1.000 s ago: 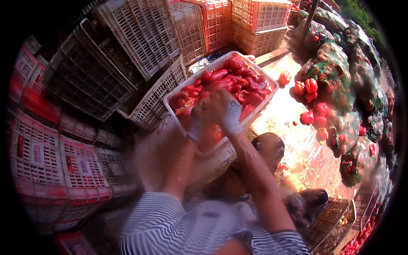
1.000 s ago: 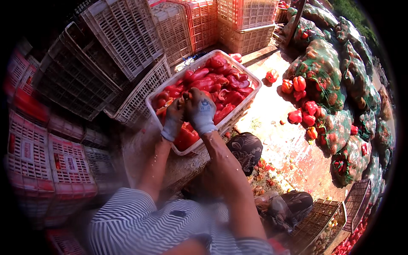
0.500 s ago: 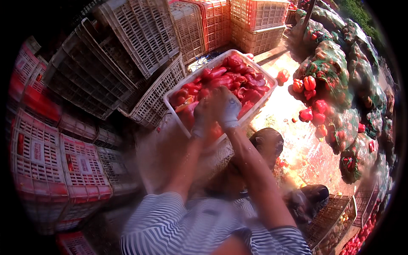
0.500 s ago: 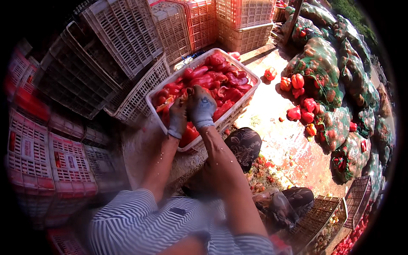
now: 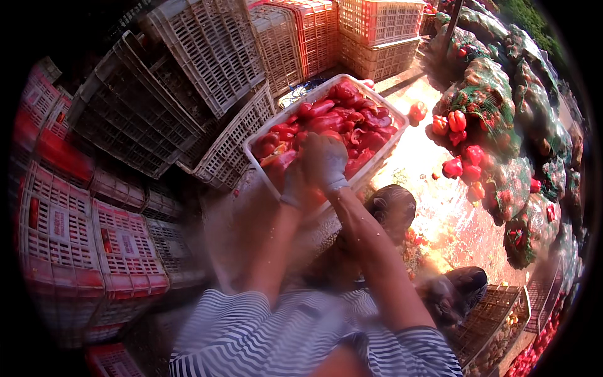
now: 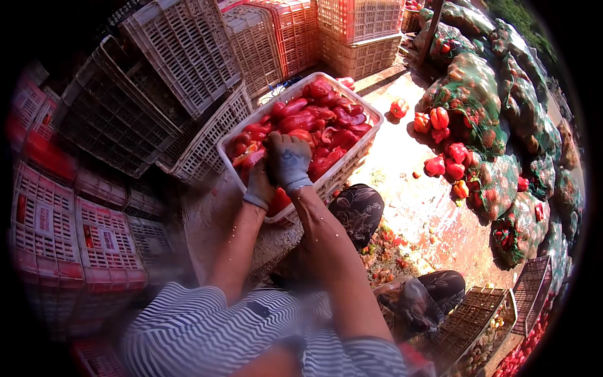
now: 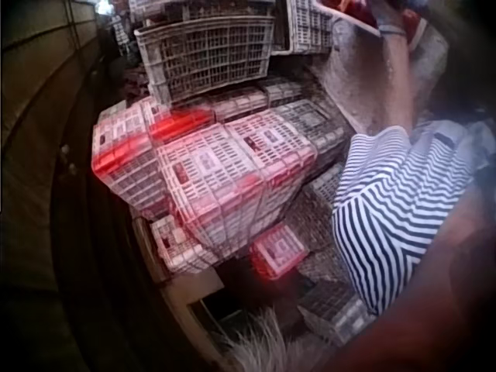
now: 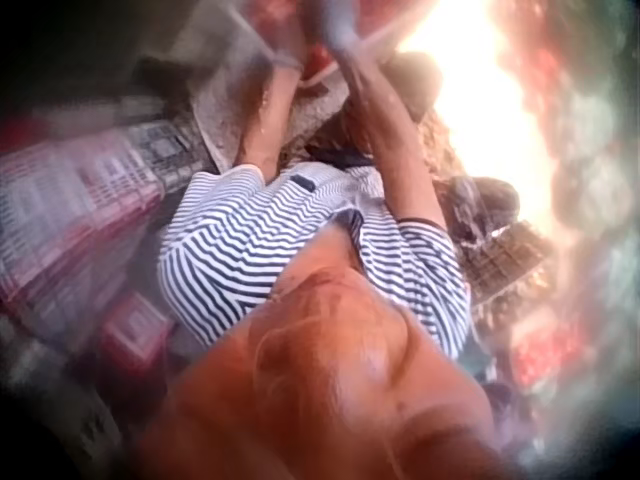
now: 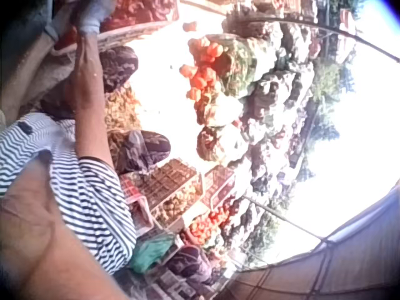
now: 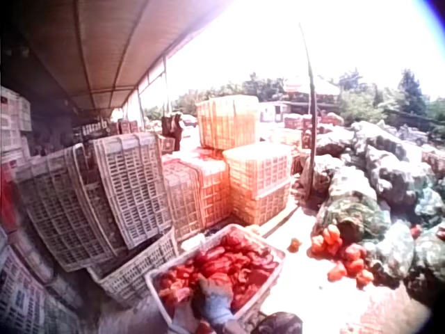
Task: The person sorts red peppers by hand, picking them up from the ground and placing them into a white plastic crate.
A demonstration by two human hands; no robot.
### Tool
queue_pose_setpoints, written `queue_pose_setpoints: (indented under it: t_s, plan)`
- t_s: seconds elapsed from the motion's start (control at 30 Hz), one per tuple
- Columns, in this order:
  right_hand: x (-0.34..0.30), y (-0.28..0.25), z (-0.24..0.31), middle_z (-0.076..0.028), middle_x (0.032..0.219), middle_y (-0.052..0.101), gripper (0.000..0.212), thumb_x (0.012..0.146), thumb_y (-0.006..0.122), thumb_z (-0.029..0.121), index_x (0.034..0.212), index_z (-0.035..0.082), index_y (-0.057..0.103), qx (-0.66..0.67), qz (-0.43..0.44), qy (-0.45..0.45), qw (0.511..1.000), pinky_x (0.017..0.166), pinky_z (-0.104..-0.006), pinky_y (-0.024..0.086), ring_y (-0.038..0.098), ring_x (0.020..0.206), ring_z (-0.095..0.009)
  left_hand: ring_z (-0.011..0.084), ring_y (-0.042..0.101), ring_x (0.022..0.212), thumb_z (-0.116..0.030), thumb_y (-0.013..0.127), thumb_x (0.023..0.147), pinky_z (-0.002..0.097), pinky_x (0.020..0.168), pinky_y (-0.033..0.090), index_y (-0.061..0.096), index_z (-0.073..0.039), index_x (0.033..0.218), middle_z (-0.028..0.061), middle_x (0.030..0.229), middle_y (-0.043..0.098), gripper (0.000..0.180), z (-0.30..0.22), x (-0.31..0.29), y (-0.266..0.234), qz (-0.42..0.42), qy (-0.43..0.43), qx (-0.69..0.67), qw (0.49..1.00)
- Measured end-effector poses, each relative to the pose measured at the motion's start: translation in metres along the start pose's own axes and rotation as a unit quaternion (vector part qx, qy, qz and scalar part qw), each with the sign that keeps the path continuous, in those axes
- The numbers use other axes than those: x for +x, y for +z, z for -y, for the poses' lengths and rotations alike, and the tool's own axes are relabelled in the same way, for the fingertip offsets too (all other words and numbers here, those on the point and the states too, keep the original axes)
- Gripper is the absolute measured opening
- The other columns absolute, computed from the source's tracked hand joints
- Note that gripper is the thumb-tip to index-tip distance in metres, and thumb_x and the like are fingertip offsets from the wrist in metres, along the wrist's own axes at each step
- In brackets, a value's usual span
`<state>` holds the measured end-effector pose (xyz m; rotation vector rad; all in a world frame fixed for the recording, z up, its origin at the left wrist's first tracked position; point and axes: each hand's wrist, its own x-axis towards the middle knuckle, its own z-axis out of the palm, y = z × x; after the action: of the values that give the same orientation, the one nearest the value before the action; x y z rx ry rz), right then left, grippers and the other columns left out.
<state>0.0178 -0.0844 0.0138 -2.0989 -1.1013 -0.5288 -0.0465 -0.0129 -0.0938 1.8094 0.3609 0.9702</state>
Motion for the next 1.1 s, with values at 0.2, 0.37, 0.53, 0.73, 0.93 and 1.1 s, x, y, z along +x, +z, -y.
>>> queue_pose_setpoints:
  t_s: [0.2, 0.37, 0.53, 0.73, 0.93, 1.1]
  plan:
    - [0.010, -0.007, -0.004, -0.011, 0.086, 0.070, 0.031, 0.080, 0.071, 0.032, 0.101, 0.010, 0.066, 0.036, 0.077, 0.086, 0.993, 0.071, -0.0407, 0.053, 0.069, 0.081, -0.030, 0.0095, 0.055, 0.076, -0.024, 0.050, 0.097, 0.0233, 0.062, 0.045, 0.062, -0.009, 0.108, 0.0022, 0.091, 0.061, 0.022, -0.018, -0.003, 0.001, -0.003, 0.004, 0.034, 0.999]
    - [-0.003, 0.009, -0.059, -0.022, 0.103, 0.069, 0.051, 0.081, 0.070, 0.036, 0.119, 0.004, 0.062, 0.356, 0.263, 0.072, 0.894, 0.082, -0.0377, 0.053, 0.070, 0.093, -0.030, 0.0044, 0.044, 0.050, -0.013, 0.059, 0.089, 0.0209, 0.045, 0.033, 0.058, -0.009, 0.094, -0.0029, 0.069, 0.053, 0.007, -0.121, 0.017, -0.042, 0.132, -0.277, -0.209, 0.928]
    - [-0.018, 0.042, -0.062, -0.023, 0.103, 0.064, 0.034, 0.084, 0.066, 0.031, 0.103, 0.003, 0.062, 0.147, 0.229, 0.019, 0.962, 0.084, -0.0456, 0.050, 0.063, 0.097, -0.038, 0.0057, 0.045, 0.052, -0.012, 0.063, 0.087, 0.0223, 0.045, 0.033, 0.055, -0.009, 0.089, -0.0028, 0.068, 0.051, 0.008, -0.080, 0.021, -0.027, 0.103, -0.303, -0.128, 0.939]
    - [-0.014, 0.014, -0.020, -0.020, 0.104, 0.064, 0.023, 0.085, 0.063, 0.026, 0.098, 0.006, 0.064, 0.107, 0.153, 0.169, 0.968, 0.084, -0.0481, 0.050, 0.062, 0.098, -0.039, 0.0071, 0.047, 0.053, -0.011, 0.061, 0.088, 0.0245, 0.045, 0.036, 0.058, -0.008, 0.090, -0.0015, 0.070, 0.054, 0.005, -0.034, 0.028, -0.023, 0.063, -0.304, -0.081, 0.947]
    - [-0.002, -0.012, -0.001, -0.016, 0.095, 0.063, 0.022, 0.082, 0.065, 0.023, 0.097, 0.008, 0.063, 0.042, 0.186, 0.058, 0.980, 0.084, -0.0467, 0.050, 0.062, 0.091, -0.038, 0.0118, 0.061, 0.073, -0.021, 0.066, 0.090, 0.0273, 0.063, 0.048, 0.064, -0.002, 0.095, 0.0049, 0.081, 0.065, 0.020, 0.010, 0.043, -0.057, 0.181, -0.292, -0.111, 0.933]
    - [-0.001, 0.023, -0.040, -0.019, 0.097, 0.066, 0.035, 0.082, 0.063, 0.033, 0.104, 0.005, 0.064, 0.195, 0.097, 0.088, 0.972, 0.080, -0.0455, 0.051, 0.064, 0.093, -0.037, 0.0137, 0.063, 0.083, -0.013, 0.063, 0.090, 0.0265, 0.073, 0.051, 0.063, -0.008, 0.098, 0.0017, 0.091, 0.064, 0.009, 0.035, 0.037, -0.078, 0.227, -0.346, -0.443, 0.795]
